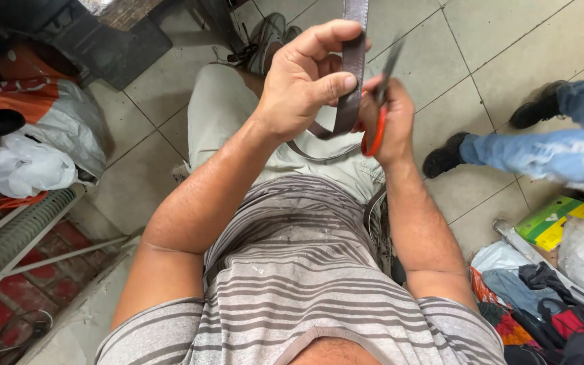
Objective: Trimming the edges of a long leather strap using a pair of scissors.
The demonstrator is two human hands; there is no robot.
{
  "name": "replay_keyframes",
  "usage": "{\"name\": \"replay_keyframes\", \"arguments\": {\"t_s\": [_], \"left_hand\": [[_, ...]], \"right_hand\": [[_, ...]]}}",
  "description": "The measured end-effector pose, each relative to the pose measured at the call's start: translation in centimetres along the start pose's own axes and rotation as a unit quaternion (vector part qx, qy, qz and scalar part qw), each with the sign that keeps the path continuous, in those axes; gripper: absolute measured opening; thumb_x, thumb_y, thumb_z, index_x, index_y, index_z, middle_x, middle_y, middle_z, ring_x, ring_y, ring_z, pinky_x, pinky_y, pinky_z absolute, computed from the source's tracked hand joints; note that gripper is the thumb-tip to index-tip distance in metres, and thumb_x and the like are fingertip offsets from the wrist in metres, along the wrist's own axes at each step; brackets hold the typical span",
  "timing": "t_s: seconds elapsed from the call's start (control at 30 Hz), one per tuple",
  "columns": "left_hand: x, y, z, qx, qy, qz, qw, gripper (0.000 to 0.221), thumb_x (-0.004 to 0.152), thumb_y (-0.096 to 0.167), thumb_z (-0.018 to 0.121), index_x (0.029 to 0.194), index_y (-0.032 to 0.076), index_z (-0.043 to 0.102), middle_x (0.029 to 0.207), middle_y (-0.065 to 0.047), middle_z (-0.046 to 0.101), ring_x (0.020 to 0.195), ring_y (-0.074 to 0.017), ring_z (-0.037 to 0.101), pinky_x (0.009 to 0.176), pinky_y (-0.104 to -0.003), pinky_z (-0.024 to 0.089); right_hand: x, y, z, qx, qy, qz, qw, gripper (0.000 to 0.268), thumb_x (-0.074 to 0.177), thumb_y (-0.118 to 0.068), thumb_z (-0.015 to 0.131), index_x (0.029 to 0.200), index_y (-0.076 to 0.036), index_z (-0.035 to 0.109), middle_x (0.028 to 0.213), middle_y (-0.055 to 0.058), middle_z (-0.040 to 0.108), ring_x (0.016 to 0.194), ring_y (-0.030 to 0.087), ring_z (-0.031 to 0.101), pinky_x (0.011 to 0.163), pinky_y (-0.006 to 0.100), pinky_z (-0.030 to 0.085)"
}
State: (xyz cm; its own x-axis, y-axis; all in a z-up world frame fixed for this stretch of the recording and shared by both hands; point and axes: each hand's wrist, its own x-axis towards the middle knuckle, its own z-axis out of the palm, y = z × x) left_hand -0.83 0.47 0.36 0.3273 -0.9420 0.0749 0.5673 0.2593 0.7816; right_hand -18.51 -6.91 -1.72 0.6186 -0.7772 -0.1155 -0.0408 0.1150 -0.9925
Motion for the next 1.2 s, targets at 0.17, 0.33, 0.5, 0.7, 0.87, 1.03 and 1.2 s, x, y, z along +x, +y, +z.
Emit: {"name": "replay_keyframes", "arguments": {"t_s": [0.17,0.33,0.5,0.7,0.87,1.03,1.2], "left_hand": [[-0.2,-0.2,0.9,0.018,0.025,0.039,0.999,0.047,0.095,0.001,0.080,0.138,0.007,0.061,0.128,-0.014,0.069,0.104,-0.0175,0.069,0.088,-0.030,0.062],[-0.4,0.8,1.4,0.197,0.084,0.022,0.977,0.048,0.091,0.003,0.078,0.136,0.011,0.063,0.129,0.001,0.067,0.082,-0.0080,0.066,0.077,-0.021,0.061],[-0.5,0.6,1.7,0.211,0.083,0.034,0.973,0.048,0.092,0.000,0.077,0.137,0.011,0.063,0.136,-0.001,0.063,0.088,-0.0101,0.068,0.085,-0.021,0.062],[-0.8,0.8,2.0,0.230,0.086,0.023,0.969,0.050,0.091,-0.003,0.076,0.137,0.013,0.063,0.137,-0.001,0.063,0.086,-0.0099,0.066,0.087,-0.021,0.060],[-1.0,0.9,2.1,0.260,0.086,0.012,0.962,0.052,0.090,-0.004,0.077,0.136,0.015,0.063,0.138,-0.001,0.062,0.085,-0.0092,0.067,0.068,-0.018,0.060],[-1.3,1.3,1.8,0.340,0.031,0.001,0.940,0.052,0.084,0.000,0.072,0.131,0.017,0.057,0.124,0.000,0.062,0.081,-0.0061,0.063,0.090,-0.024,0.055],[-0.8,2.8,1.8,0.322,-0.074,-0.054,0.942,0.041,0.081,-0.008,0.060,0.116,0.013,0.056,0.107,-0.002,0.063,0.089,-0.0099,0.056,0.070,-0.024,0.050]], "right_hand": [[-1.2,-2.4,1.2,-0.015,-0.113,-0.050,0.992,0.045,0.093,-0.048,0.074,0.107,-0.008,0.062,0.095,-0.004,0.058,0.089,0.010,0.052,0.083,0.028,0.046],[-1.2,-2.5,1.7,0.018,-0.094,-0.051,0.994,0.027,0.090,-0.032,0.076,0.096,-0.012,0.059,0.088,-0.006,0.058,0.082,0.008,0.052,0.076,0.026,0.046],[-0.8,-2.6,2.0,-0.003,-0.083,-0.068,0.994,0.040,0.089,-0.044,0.078,0.093,-0.011,0.057,0.085,-0.005,0.055,0.079,0.009,0.049,0.073,0.026,0.044],[-1.3,-2.8,2.4,-0.017,-0.060,-0.054,0.997,0.034,0.091,-0.037,0.076,0.087,-0.010,0.056,0.072,-0.003,0.053,0.064,0.008,0.046,0.060,0.025,0.040],[-1.1,-1.7,2.5,-0.079,0.006,-0.072,0.994,0.024,0.088,-0.003,0.068,0.075,-0.012,0.050,0.067,-0.003,0.049,0.063,0.009,0.043,0.057,0.027,0.039],[0.8,-2.4,0.3,0.063,0.083,-0.029,0.994,0.027,0.096,-0.029,0.071,0.101,-0.009,0.053,0.068,0.009,0.053,0.050,0.020,0.055,0.045,0.029,0.043],[3.1,-7.7,-3.3,0.000,0.031,-0.102,0.994,0.029,0.102,-0.028,0.069,0.109,-0.011,0.046,0.092,0.024,0.061,0.068,0.031,0.061,0.053,0.039,0.054]]}}
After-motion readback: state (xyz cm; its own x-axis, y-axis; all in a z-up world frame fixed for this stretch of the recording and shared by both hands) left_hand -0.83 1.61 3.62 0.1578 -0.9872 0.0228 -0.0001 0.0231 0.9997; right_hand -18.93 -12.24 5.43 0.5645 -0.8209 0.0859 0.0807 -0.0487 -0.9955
